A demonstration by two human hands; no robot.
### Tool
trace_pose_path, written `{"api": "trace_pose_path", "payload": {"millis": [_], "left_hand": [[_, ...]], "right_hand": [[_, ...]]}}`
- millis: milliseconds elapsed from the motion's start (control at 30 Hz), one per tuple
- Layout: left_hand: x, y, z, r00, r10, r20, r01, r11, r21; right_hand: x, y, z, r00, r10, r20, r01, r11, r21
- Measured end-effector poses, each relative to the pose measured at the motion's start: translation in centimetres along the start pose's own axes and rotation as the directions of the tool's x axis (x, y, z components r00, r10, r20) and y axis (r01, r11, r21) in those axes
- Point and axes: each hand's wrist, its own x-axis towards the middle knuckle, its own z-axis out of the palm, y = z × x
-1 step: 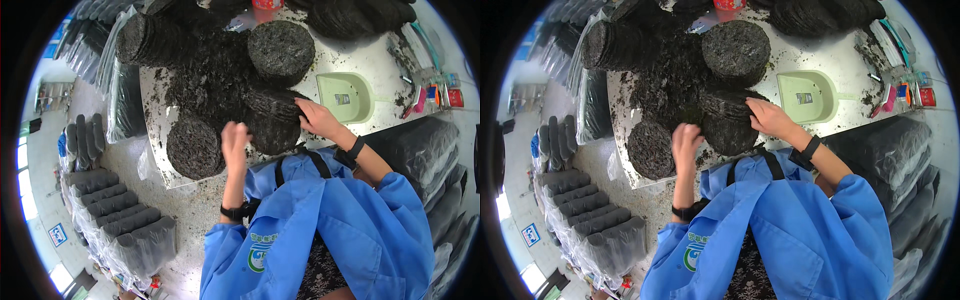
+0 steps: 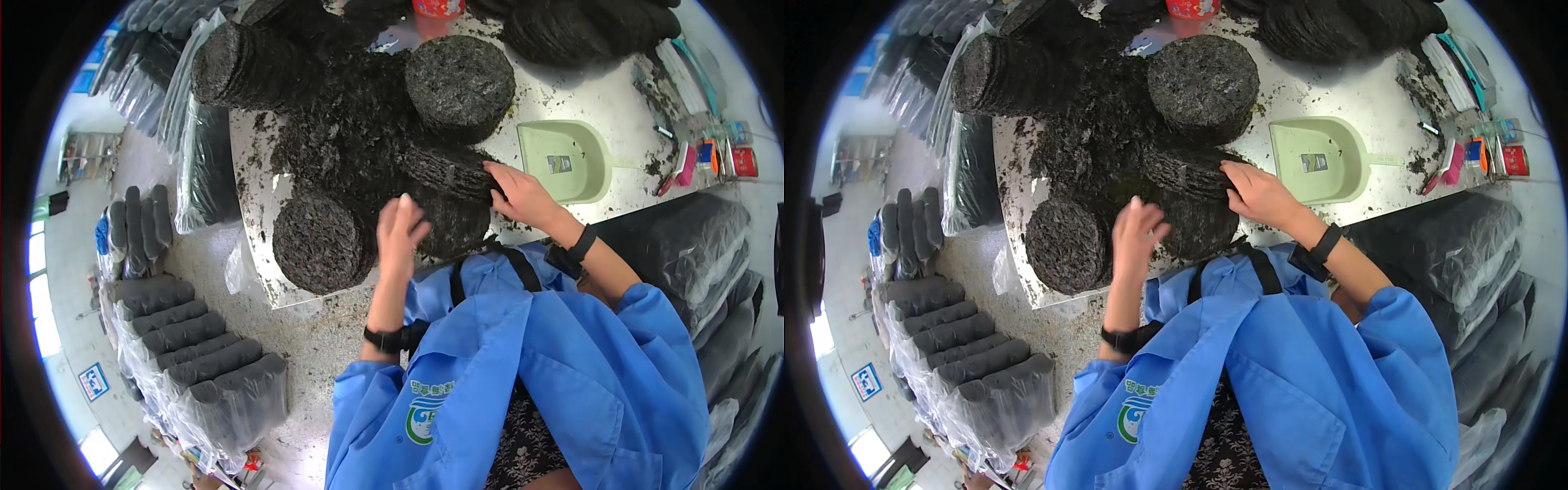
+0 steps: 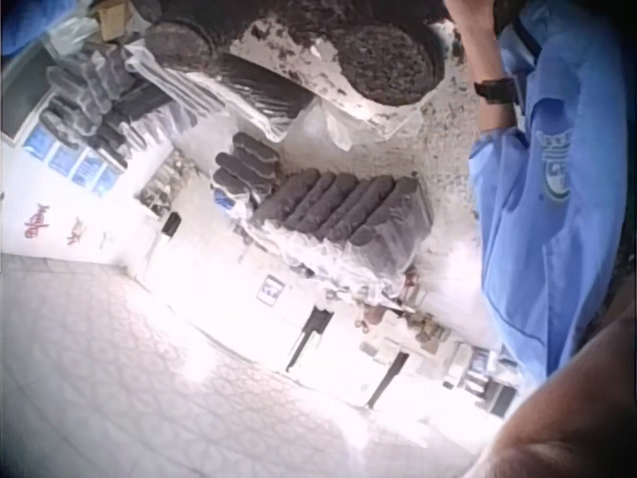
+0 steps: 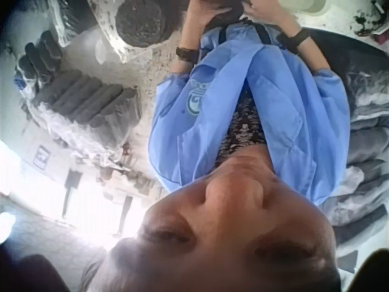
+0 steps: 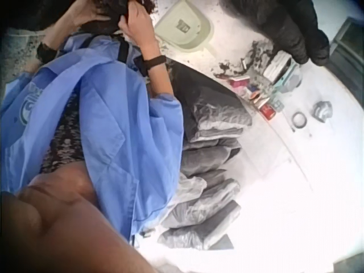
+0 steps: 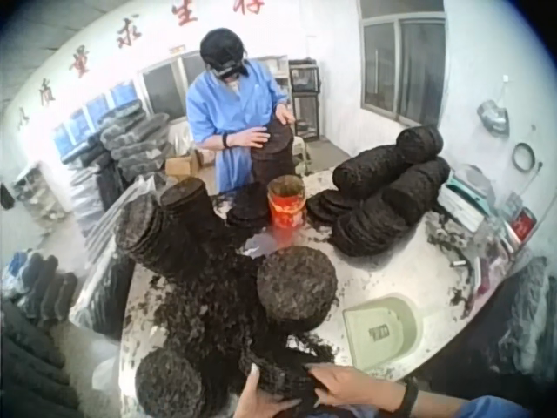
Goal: The person sorts dark, dried seaweed sheets on a metal table, separating them into neat stacks. They also use a red container to scoop loose seaweed fragments and pour them into a large plastic bag. The person handles the seaweed sheets by hand, occasionally using a sieve to sift the material.
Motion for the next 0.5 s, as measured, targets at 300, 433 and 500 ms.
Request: {"api": "trace_pose_path", "payload": {"millis": [300, 433, 500], "left_hand": [[-0.9, -1.4, 4.3, 0.897, 0.094, 0.432, 0.037, 0.958, -0.285], [-2.0, -1.5, 4.2, 0.891, 0.201, 0.407, -0.083, 0.954, -0.288], [-2.0, -1.7, 4.4, 0.901, 0.218, 0.376, -0.101, 0.947, -0.305]], "right_hand": [[-0.6, -3.9, -3.8, 0.977, 0.066, 0.202, -0.133, 0.932, 0.338], [0.5, -4.8, -4.1, 0.980, 0.135, 0.148, -0.179, 0.921, 0.345], [0.8, -4.7, -4.5, 0.984, 0.118, 0.136, -0.161, 0.913, 0.375]]}}
